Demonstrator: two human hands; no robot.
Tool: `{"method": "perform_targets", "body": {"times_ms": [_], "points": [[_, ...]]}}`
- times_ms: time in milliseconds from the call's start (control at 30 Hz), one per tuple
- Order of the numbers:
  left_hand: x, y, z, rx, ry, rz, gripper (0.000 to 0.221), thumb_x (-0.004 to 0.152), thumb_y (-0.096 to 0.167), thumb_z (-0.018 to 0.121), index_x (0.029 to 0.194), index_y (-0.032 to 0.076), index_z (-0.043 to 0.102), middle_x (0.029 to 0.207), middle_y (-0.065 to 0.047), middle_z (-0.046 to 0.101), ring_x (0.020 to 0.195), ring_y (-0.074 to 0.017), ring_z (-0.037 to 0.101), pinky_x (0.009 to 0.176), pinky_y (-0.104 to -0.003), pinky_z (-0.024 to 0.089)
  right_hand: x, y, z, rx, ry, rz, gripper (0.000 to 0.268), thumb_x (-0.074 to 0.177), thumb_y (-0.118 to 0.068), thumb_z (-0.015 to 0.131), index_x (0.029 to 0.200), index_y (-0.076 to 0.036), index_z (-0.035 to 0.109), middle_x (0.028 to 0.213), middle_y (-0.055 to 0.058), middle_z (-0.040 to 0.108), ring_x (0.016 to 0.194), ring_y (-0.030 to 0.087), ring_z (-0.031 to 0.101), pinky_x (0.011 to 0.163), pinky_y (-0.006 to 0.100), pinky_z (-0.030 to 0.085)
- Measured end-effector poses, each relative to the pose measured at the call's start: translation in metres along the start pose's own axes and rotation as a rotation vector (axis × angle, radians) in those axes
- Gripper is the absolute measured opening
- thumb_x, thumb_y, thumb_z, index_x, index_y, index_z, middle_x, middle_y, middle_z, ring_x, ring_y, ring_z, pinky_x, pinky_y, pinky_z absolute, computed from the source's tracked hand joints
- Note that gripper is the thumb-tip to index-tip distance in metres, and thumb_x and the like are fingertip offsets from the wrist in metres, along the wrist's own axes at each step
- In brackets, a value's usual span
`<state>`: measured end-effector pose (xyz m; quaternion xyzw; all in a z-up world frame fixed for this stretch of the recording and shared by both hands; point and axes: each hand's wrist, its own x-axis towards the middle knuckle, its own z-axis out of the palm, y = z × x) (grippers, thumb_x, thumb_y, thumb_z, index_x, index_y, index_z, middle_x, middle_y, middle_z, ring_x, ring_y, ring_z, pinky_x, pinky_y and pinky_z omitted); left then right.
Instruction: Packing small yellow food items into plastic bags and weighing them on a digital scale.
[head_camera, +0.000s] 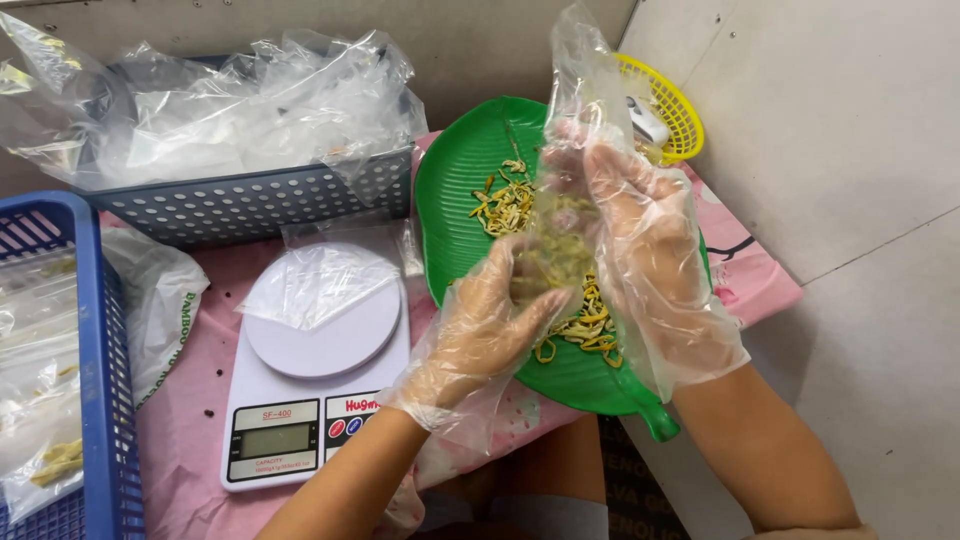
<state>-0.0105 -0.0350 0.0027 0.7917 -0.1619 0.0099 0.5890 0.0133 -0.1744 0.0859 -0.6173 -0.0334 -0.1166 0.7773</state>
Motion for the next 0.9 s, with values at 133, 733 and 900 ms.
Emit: {"method": "perform_targets", "body": {"times_ms": [133, 733, 900], "points": [[0.003, -0.006, 0.003, -0.088, -0.052, -0.001, 0.038, 0.091, 0.020, 0.065, 0.129, 0.019, 0.057, 0.105, -0.007, 0.080, 0.086, -0.0203, 0.077, 0.071, -0.035, 0.062, 0.021, 0.034, -0.030, -0.142, 0.024, 0.000, 0.044, 0.093, -0.028, 0.051, 0.116, 0.003, 0.071, 0.106, 0.014, 0.076, 0.097, 0.019, 0.072, 0.087, 0.028, 0.061], [0.000, 0.019, -0.039, -0.230, 0.086, 0.169, 0.042, 0.108, 0.020, 0.046, 0.148, 0.012, 0.052, 0.130, -0.019, 0.068, 0.110, -0.0280, 0.067, 0.090, -0.040, 0.056, -0.011, 0.061, -0.057, -0.539, -0.519, 0.006, 0.051, 0.082, -0.017, 0.085, 0.126, -0.001, 0.065, 0.086, 0.016, 0.074, 0.077, 0.021, 0.071, 0.073, 0.034, 0.061], [0.011, 0.007, -0.039, -0.288, 0.179, 0.147, 0.037, 0.108, 0.019, 0.047, 0.143, 0.008, 0.052, 0.112, -0.015, 0.079, 0.092, -0.0163, 0.075, 0.068, -0.026, 0.059, -0.011, 0.069, -0.065, -0.508, -0.460, 0.092, 0.033, 0.074, -0.014, 0.092, 0.097, 0.001, 0.074, 0.082, 0.016, 0.076, 0.077, 0.020, 0.072, 0.073, 0.034, 0.060]]}}
